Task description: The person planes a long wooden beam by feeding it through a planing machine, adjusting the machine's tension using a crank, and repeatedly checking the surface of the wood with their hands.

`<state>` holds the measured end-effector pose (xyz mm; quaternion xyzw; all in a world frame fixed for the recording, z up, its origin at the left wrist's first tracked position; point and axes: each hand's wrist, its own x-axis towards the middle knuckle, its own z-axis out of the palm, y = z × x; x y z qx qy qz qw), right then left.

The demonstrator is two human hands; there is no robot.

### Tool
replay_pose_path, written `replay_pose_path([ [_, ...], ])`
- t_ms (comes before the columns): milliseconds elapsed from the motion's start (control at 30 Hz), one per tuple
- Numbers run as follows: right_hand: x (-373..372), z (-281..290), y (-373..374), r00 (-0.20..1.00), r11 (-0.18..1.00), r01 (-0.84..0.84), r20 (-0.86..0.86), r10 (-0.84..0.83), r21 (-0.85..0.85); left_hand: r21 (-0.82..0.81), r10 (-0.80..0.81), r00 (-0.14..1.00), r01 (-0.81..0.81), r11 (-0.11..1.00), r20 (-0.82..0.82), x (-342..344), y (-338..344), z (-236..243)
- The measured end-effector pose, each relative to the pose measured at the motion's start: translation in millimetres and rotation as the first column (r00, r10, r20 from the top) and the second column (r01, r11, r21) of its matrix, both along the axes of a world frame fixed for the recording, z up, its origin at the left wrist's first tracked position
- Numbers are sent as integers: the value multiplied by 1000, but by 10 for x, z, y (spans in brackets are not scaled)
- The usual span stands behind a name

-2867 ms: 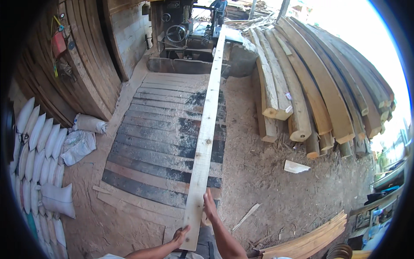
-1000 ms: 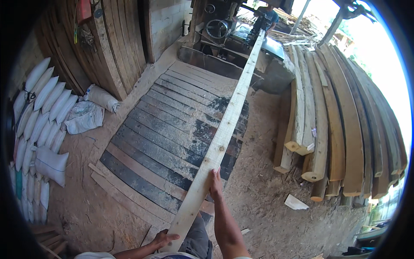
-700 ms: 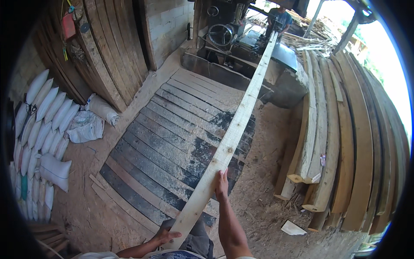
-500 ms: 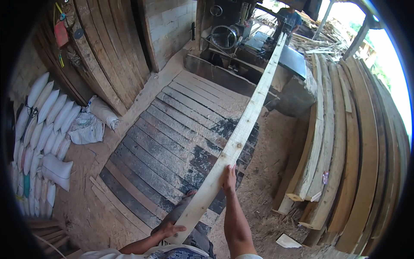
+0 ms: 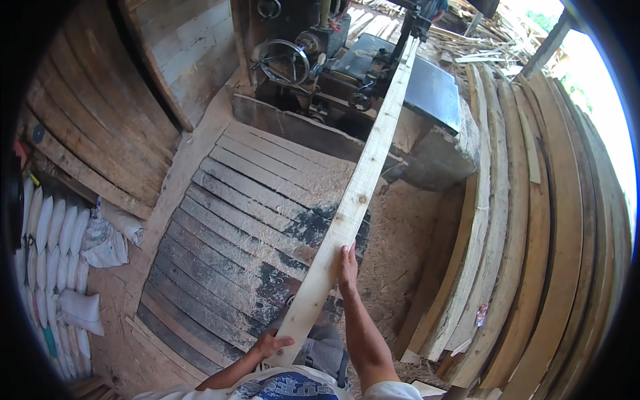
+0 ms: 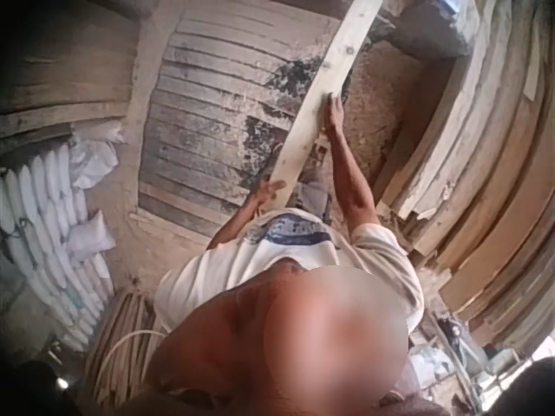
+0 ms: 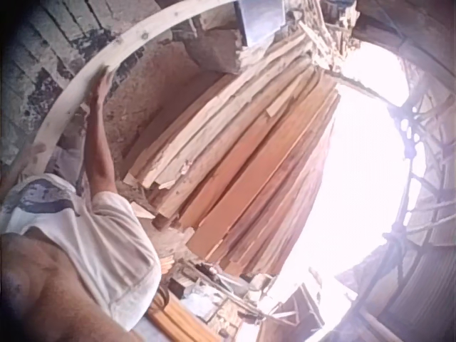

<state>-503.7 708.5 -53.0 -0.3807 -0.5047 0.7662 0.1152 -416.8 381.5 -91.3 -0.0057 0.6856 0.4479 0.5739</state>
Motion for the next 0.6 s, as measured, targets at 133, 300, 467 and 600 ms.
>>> replay_pose_path([
  [133, -214, 32, 405, 993, 994, -82, 88, 76, 70, 95, 9, 997, -2, 996, -77, -857, 950, 230],
  [300, -315, -228, 920, 984, 985, -170, 51, 171, -36, 10, -102, 993, 102, 995, -59, -1743, 1900, 127],
  [467, -673, -248, 1756, 918, 918, -395, 27, 396, -29, 77, 20, 991, -11, 997, -129, -2709, 3080, 293],
  [600, -953, -27, 2230, 874, 864, -483, 142, 465, 141, 93, 37, 998, -32, 995, -58, -3542, 4058, 470],
])
